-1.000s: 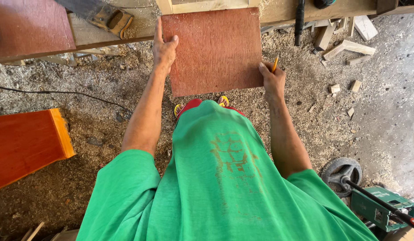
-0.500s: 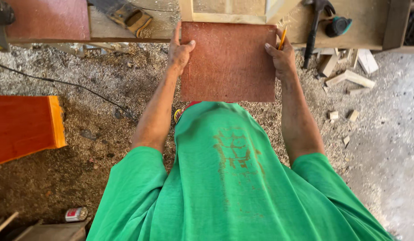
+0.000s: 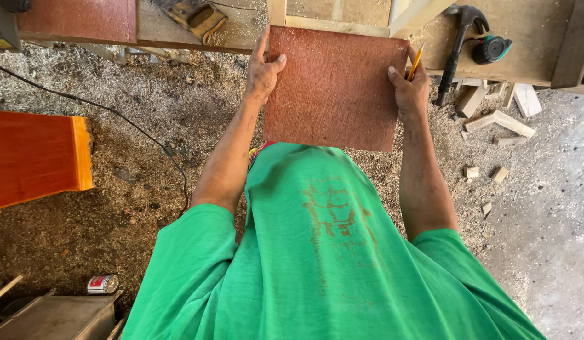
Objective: The person saws a reddish plywood panel with a hand saw while holding it steady on a work surface, then carries the panel to a wooden frame, positions it against the frame, and marks and checks the fit with a pencil, adjusting the panel in place.
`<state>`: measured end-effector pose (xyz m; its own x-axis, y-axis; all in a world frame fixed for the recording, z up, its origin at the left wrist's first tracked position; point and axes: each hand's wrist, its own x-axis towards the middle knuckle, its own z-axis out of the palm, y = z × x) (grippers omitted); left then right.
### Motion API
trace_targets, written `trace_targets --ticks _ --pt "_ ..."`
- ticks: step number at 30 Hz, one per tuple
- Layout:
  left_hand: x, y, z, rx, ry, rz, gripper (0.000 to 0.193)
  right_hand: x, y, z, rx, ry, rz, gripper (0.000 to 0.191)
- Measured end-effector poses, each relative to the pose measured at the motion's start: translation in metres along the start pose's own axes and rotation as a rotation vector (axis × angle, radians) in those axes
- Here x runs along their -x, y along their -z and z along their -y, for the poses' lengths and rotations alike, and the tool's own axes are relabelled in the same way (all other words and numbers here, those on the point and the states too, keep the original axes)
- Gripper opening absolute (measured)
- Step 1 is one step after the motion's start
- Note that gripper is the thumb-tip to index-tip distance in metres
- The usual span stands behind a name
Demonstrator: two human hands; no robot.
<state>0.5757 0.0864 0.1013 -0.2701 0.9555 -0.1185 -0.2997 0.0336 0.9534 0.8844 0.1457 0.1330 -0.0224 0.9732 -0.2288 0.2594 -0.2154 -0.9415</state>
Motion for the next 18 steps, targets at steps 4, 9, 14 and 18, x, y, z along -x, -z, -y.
trace_targets --ticks 4,9,14,18 --pt "-0.0021 -0.0012 -0.0003 -0.031 0.011 -0.020 0.086 -0.0016 -0.0023 0.0002 0.039 0.005 -0.026 0.069" --pt "-0.0046 -0.0023 -0.0030 0.007 0.017 -0.001 0.089 -0.0009 -0.0030 0.0033 0.072 -0.020 -0.044 0.069" --pt "-0.0048 -0.0011 -0.0065 0.051 0.043 0.015 0.088 0.0001 -0.0049 0.0043 0.083 -0.017 -0.040 0.072" --pt "-0.0042 -0.0023 -0.0069 -0.021 0.044 0.002 0.086 0.0005 -0.0059 0.0032 -0.037 0.001 -0.020 0.072"
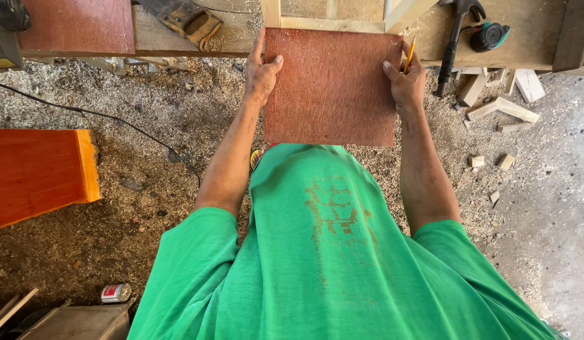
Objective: The person saws a reddish plywood panel with a hand saw while holding it steady on a work surface, then carries the panel to a wooden frame, positions it against the frame, and marks and checks the fit with a pencil, adjusting the panel in place.
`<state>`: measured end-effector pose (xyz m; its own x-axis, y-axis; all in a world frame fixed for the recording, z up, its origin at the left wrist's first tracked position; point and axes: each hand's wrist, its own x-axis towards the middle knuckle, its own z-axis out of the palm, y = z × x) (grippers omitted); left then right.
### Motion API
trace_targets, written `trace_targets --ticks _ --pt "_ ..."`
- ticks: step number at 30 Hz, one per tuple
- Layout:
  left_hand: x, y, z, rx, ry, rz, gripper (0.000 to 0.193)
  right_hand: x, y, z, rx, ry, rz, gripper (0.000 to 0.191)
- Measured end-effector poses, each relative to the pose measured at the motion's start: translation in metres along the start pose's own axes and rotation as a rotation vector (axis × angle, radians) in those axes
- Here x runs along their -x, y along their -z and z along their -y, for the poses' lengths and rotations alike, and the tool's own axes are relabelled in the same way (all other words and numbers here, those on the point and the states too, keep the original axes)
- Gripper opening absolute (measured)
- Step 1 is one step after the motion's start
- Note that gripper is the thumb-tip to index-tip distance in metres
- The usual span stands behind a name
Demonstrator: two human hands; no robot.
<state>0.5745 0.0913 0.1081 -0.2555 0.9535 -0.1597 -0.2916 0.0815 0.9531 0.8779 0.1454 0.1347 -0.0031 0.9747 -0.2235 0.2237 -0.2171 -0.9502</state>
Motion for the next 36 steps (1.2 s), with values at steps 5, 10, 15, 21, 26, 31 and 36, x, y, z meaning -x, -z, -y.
trace_targets --ticks 5,10,15,21,26,31,36 --pt "-0.001 -0.001 0.003 -0.129 -0.050 -0.033 0.083 -0.001 0.001 0.000 0.057 -0.017 -0.001 0.072" --pt "-0.002 -0.003 0.004 -0.211 -0.127 -0.034 0.084 -0.001 -0.002 0.001 0.218 0.003 -0.079 0.066" --pt "-0.002 -0.006 0.001 -0.087 0.002 -0.037 0.084 0.001 -0.007 0.003 0.580 -0.018 -0.255 0.044" --pt "-0.004 -0.004 0.005 -0.092 -0.050 -0.022 0.084 0.002 -0.010 0.009 0.630 -0.126 -0.252 0.036" --pt "-0.003 -0.002 0.006 -0.204 -0.152 -0.019 0.080 0.002 -0.011 0.006 0.580 -0.090 -0.263 0.032" --pt "0.009 -0.005 0.004 -0.290 -0.018 -0.104 0.075 0.006 -0.007 -0.001 0.483 -0.003 -0.296 0.027" --pt "0.016 -0.007 0.013 -0.268 -0.191 -0.064 0.031 0.014 -0.001 -0.012 0.269 0.092 -0.265 0.019"
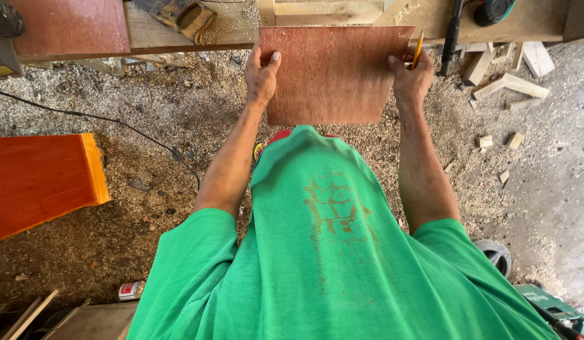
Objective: The person saws a reddish plywood panel with a hand saw while holding it steady on a work surface, then carries the panel to a wooden frame, positions it against the frame, and marks and checks the fit with a pencil, adjusting the panel in place.
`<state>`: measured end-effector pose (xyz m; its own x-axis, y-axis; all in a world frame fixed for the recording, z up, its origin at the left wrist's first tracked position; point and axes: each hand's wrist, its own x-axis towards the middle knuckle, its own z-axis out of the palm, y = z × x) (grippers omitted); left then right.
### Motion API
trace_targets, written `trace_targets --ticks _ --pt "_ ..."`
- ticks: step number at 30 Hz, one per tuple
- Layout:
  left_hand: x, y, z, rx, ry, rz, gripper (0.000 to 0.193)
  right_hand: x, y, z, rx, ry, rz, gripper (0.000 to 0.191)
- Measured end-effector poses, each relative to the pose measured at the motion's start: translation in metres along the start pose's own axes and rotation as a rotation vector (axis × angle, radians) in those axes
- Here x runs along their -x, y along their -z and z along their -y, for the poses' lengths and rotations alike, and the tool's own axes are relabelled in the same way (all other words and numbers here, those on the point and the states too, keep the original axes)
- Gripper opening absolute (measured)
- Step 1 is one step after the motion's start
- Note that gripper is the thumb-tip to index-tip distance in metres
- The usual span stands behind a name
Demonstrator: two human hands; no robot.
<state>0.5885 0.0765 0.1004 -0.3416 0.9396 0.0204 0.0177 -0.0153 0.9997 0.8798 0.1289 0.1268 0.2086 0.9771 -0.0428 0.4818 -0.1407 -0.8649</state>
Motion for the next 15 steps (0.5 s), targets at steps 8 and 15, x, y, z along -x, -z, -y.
trace_targets --ticks 8,15 --pt "-0.003 0.002 0.012 0.258 0.099 -0.040 0.010 0.007 0.002 -0.006 -0.040 -0.083 -0.011 0.013" --pt "0.001 -0.005 0.009 0.300 0.078 -0.005 0.010 0.022 0.000 -0.009 0.063 -0.040 -0.054 0.035"
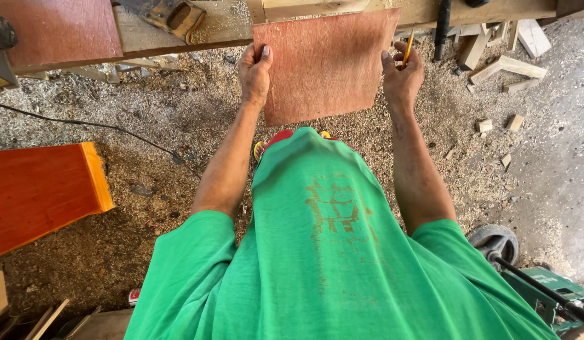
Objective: The person saws a reddish plywood panel with a hand saw while holding it steady on a work surface, then carries the panel to a wooden frame, positions it against the frame, and marks and checks the fit with a pencil, adjusting the panel in place.
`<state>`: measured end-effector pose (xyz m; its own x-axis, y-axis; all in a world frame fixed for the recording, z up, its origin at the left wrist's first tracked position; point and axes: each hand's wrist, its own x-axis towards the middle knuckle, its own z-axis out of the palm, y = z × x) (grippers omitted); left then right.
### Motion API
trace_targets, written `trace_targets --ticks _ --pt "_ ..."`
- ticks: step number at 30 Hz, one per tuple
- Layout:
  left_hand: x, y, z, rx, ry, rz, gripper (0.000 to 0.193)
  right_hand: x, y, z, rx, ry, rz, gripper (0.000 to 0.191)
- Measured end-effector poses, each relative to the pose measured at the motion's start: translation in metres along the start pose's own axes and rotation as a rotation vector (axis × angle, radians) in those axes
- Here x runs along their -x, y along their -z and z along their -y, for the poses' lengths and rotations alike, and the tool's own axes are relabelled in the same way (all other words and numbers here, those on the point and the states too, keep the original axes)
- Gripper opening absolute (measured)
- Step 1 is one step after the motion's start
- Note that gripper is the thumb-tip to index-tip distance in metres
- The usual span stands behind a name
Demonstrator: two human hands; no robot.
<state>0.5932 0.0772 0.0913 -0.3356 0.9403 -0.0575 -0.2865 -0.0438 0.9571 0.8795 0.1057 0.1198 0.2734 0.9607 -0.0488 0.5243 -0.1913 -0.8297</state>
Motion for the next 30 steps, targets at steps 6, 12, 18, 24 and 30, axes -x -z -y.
trace_targets --ticks 6,12,18,24,30 --pt "0.002 -0.004 0.001 0.039 0.006 0.002 0.008 0.010 0.001 -0.002 0.042 -0.056 0.010 0.033" --pt "0.005 0.002 -0.001 0.022 -0.001 -0.023 0.017 0.019 0.003 -0.007 0.132 -0.046 -0.107 0.034" --pt "0.000 0.007 0.003 0.159 0.009 -0.082 0.017 0.013 0.018 -0.014 0.077 -0.186 0.066 0.020" --pt "0.002 0.010 0.011 0.240 0.055 -0.145 0.017 0.011 0.024 -0.017 -0.170 -0.001 0.005 0.013" --pt "0.004 0.014 0.010 0.243 0.067 -0.136 0.014 0.011 0.023 -0.017 -0.146 -0.057 0.055 0.016"
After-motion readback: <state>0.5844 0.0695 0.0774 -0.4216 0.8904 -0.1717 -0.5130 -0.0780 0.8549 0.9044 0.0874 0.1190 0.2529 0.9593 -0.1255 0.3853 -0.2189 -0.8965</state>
